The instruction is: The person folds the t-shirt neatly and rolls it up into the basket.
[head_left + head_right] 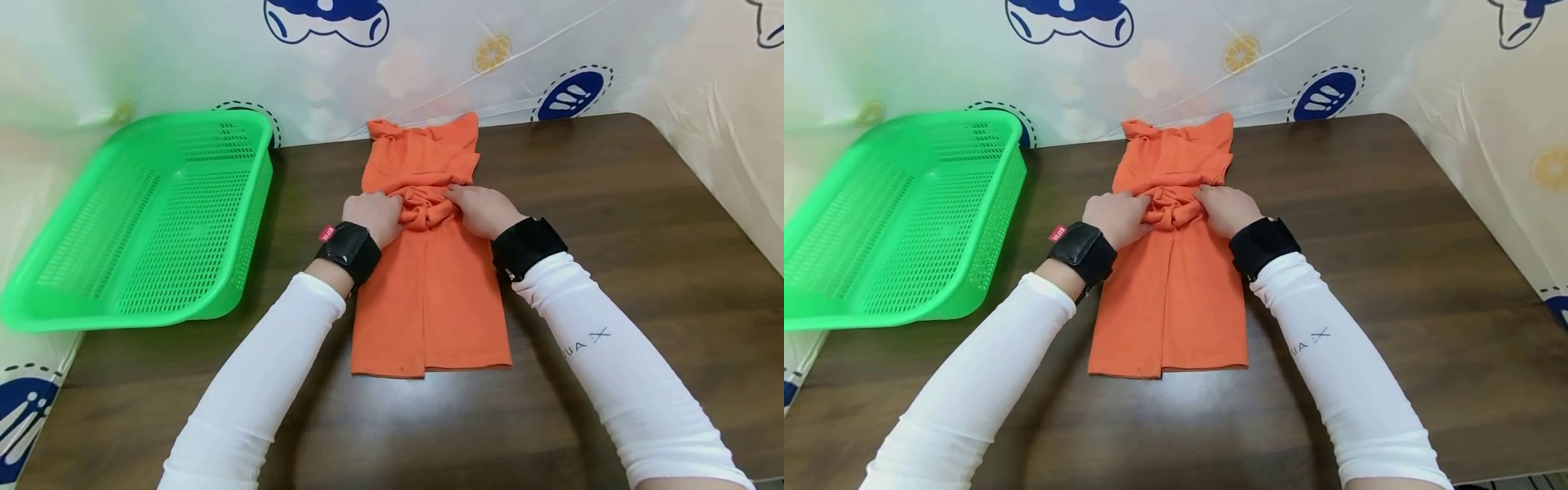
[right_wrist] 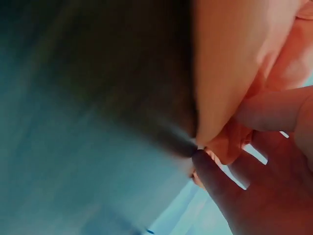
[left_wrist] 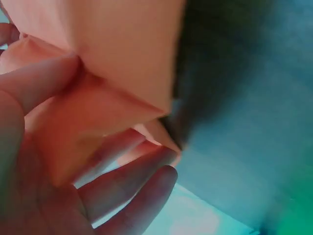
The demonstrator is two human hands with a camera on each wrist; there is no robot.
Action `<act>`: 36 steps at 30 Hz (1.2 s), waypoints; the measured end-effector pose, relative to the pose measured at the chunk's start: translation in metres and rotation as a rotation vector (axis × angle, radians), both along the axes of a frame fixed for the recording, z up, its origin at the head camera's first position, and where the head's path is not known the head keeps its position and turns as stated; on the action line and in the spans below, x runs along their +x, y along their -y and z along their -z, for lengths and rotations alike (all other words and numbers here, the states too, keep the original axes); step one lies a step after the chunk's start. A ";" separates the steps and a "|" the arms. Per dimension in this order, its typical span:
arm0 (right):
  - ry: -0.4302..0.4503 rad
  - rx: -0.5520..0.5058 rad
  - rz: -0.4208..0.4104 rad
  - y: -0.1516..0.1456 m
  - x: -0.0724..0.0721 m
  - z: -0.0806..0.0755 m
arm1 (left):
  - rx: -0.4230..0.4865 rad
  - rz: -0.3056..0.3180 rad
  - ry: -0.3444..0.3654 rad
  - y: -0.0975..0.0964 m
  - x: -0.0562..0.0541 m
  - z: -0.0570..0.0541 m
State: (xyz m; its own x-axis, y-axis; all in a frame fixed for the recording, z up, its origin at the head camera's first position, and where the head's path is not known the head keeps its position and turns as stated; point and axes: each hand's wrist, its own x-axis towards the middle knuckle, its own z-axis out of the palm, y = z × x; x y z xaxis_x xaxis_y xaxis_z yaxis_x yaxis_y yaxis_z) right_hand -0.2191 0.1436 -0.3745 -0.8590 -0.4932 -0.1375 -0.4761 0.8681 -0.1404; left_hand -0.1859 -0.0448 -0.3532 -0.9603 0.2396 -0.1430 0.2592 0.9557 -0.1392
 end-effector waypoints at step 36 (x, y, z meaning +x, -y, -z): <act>-0.149 -0.247 -0.163 0.006 0.187 -0.025 | 0.167 0.401 0.080 0.006 0.199 -0.011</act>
State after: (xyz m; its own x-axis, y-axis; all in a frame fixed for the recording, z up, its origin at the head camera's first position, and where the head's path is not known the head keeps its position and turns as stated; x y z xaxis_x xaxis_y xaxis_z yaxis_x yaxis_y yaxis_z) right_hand -0.0317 0.1373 -0.3497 -0.7679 -0.6283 0.1243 -0.6367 0.7276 -0.2556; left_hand 0.0130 -0.0509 -0.3422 -0.7745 0.6168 -0.1406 0.6175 0.7853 0.0439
